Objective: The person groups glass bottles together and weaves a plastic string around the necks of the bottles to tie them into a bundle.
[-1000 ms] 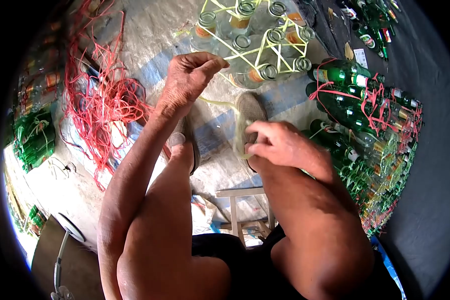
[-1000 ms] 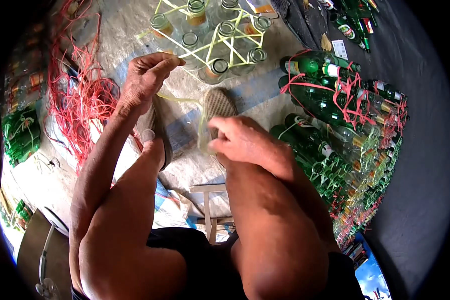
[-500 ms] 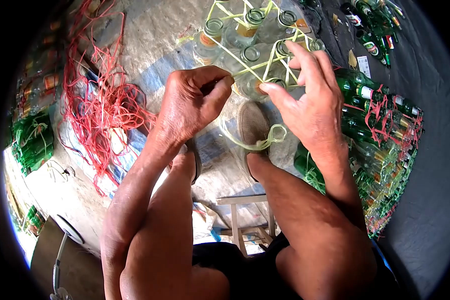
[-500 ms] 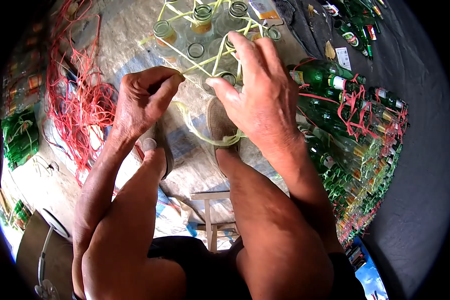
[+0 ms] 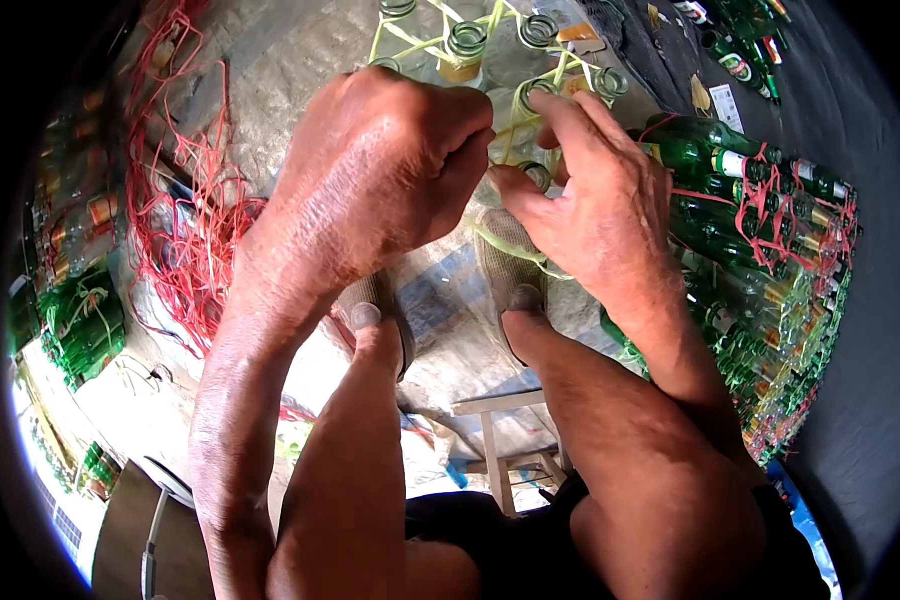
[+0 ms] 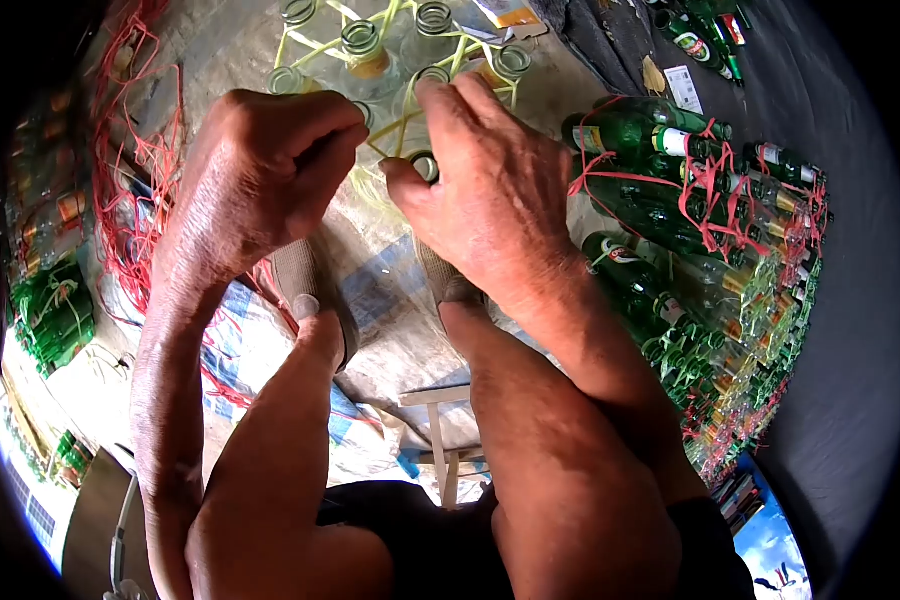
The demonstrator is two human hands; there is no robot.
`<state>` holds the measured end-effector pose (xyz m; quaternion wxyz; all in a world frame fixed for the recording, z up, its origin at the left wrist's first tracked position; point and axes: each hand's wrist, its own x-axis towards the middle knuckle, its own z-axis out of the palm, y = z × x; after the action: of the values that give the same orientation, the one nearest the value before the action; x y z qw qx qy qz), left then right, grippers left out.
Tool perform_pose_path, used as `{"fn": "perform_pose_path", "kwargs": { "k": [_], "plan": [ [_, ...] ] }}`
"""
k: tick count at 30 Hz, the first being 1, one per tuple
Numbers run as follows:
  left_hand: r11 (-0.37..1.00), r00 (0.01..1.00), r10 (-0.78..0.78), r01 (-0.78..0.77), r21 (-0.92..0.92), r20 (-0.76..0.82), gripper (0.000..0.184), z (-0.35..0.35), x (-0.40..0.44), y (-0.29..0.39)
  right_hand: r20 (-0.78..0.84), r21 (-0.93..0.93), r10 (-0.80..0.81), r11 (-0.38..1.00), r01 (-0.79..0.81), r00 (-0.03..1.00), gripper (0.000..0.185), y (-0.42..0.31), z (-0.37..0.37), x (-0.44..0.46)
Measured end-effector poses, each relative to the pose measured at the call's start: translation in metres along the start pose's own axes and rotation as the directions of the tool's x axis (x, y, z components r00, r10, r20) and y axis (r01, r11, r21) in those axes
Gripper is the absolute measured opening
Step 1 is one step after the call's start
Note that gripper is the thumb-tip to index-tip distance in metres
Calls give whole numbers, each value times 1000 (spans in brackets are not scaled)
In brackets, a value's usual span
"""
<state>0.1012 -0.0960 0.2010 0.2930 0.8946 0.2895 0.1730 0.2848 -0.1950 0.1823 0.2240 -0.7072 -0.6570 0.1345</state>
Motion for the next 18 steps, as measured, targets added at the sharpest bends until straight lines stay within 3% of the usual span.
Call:
{"fn": "perform_pose_path", "kwargs": {
  "k": [7, 14, 15, 18],
  "plan": [
    [992, 995, 95, -94, 81, -9, 8, 5, 29, -15, -12, -17, -9, 1000, 8, 1000, 49, 0, 3, -2],
    [1000, 996, 10, -12, 18, 93, 11, 7, 47, -26, -6, -10, -16, 1000, 15, 1000, 43, 0, 4, -3],
    [994, 981, -113, 112, 12, 157, 15, -3, 52, -14, -2, -11, -12, 1000, 12, 1000, 44, -1, 3, -3],
    [979, 966, -204, 201, 32, 157, 14, -4, 53, -13, 10, -8, -5, 1000, 5, 1000, 45, 0, 2, -3]
  ]
}}
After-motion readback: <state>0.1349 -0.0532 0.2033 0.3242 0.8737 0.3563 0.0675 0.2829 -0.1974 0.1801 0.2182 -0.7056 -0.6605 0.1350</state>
